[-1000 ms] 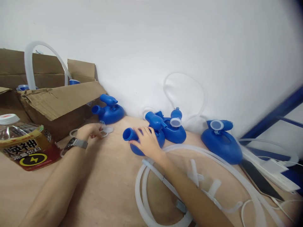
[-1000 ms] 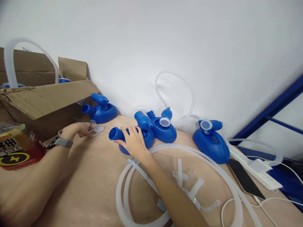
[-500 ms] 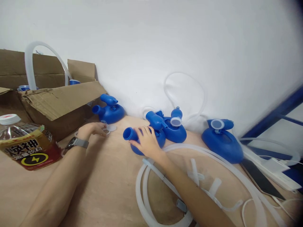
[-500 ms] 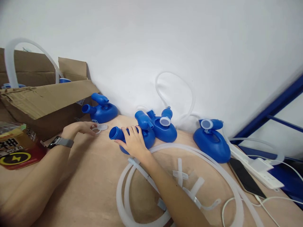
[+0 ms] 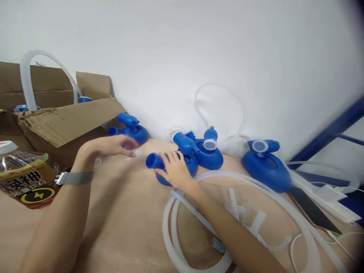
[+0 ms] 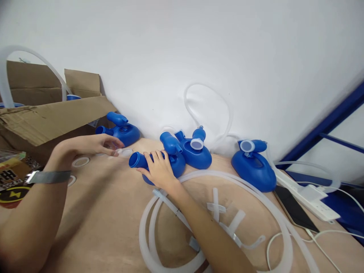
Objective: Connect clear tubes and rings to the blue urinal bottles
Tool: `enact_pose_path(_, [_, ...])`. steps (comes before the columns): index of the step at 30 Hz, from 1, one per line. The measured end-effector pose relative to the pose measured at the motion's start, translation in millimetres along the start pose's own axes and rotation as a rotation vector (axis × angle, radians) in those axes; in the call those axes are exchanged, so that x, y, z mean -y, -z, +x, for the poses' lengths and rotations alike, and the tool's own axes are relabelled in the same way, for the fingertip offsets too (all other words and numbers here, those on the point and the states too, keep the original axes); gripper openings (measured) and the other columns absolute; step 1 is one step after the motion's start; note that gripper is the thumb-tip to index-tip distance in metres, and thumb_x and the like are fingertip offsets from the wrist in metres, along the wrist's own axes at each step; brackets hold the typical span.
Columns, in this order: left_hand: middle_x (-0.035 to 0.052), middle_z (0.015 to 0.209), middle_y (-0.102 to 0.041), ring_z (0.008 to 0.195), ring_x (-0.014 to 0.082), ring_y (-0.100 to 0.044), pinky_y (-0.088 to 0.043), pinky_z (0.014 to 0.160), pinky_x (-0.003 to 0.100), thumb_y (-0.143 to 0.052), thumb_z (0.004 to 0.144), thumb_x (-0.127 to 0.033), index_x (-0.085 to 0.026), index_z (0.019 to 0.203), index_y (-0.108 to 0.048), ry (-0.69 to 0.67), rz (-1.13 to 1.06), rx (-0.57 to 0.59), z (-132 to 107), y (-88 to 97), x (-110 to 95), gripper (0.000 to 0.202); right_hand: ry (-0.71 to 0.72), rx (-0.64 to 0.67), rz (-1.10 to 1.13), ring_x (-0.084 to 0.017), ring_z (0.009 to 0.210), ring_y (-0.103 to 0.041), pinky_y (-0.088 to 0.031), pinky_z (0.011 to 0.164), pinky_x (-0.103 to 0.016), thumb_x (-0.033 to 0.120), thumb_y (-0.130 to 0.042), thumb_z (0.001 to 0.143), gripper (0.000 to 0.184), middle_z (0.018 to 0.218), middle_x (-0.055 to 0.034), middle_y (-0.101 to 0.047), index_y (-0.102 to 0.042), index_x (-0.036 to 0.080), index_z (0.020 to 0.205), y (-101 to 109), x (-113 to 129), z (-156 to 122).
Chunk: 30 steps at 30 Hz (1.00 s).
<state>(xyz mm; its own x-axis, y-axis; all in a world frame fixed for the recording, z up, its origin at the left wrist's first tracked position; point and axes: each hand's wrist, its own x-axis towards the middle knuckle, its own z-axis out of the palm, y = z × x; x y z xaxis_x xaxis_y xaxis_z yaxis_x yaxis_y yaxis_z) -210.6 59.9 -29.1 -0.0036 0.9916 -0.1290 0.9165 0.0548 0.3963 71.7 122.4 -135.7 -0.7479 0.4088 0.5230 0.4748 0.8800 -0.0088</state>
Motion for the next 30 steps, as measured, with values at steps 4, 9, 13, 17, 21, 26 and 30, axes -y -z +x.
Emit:
enact_pose_path(4, [0.0042,0.129,-0.070,0.116,0.0262,-0.066,-0.054,0.097,0.033,-0.073,0.080,-0.054,-0.027,0.124,-0.069,-0.377,-0.120,0.064,-13,-1.8,-56,0.052,0.006,-0.006,-0.042,-0.034,0.125,-0.053,-0.033,0.116,-0.053,0.059,-0.047,0.105,0.063,0.135,-0.0186,-0.064,-0.055,0.011,0.144,-2,-1,0])
enact_pose_path(9, [0.0067,0.117,-0.068,0.102,0.0248,-0.068,-0.055,0.086,0.033,-0.074,0.078,-0.043,-0.025,0.113,-0.070,-0.377,0.105,0.016,0,-22.9,-71,0.039,0.008,-0.023,-0.058,-0.034,0.123,-0.054,-0.034,0.116,-0.051,0.059,-0.046,0.105,0.060,0.131,-0.0183,-0.065,-0.059,0.011,0.138,-5,-2,-1])
enact_pose_path(13, [0.0069,0.120,-0.068,0.100,0.0247,-0.069,-0.055,0.082,0.031,-0.075,0.076,-0.043,-0.027,0.120,-0.067,-0.391,0.091,-0.005,4,-25.1,-68,0.048,0.008,-0.024,-0.043,-0.034,0.123,-0.054,-0.035,0.116,-0.051,0.059,-0.047,0.104,0.059,0.131,-0.0185,-0.064,-0.059,0.011,0.138,-6,-2,0])
enact_pose_path(17, [0.0079,0.122,-0.068,0.102,0.0250,-0.069,-0.056,0.080,0.031,-0.076,0.075,-0.040,-0.025,0.131,-0.062,-0.380,0.060,0.006,1,-25.3,-74,0.060,0.006,-0.013,-0.034,-0.033,0.123,-0.053,-0.035,0.116,-0.051,0.057,-0.049,0.104,0.057,0.130,-0.0178,-0.064,-0.058,0.012,0.139,-3,-2,0])
enact_pose_path(21, [0.0090,0.125,-0.069,0.104,0.0262,-0.069,-0.055,0.083,0.032,-0.080,0.075,-0.039,-0.022,0.137,-0.060,-0.341,0.120,-0.003,1,-27.3,-80,0.067,0.014,-0.013,-0.038,-0.033,0.123,-0.053,-0.035,0.116,-0.051,0.056,-0.050,0.104,0.057,0.130,-0.0185,-0.063,-0.058,0.011,0.138,-3,-2,1])
enact_pose_path(26, [0.0101,0.132,-0.066,0.118,0.0284,-0.065,-0.053,0.099,0.035,-0.076,0.085,-0.048,-0.023,0.139,-0.062,-0.497,0.154,-0.030,3,-41.2,-74,0.060,0.024,-0.043,-0.054,-0.035,0.124,-0.052,-0.036,0.116,-0.053,0.052,-0.052,0.104,0.057,0.129,-0.0210,-0.064,-0.057,0.008,0.140,-8,-4,-1])
enact_pose_path(30, [0.0164,0.142,-0.058,0.128,0.0320,-0.060,-0.051,0.108,0.041,-0.065,0.092,-0.066,-0.023,0.156,-0.045,-0.650,0.182,-0.178,3,-74.5,-65,0.080,0.054,-0.038,-0.045,-0.036,0.125,-0.052,-0.036,0.117,-0.055,0.050,-0.052,0.103,0.059,0.132,-0.0235,-0.064,-0.055,0.005,0.141,-12,-8,-3])
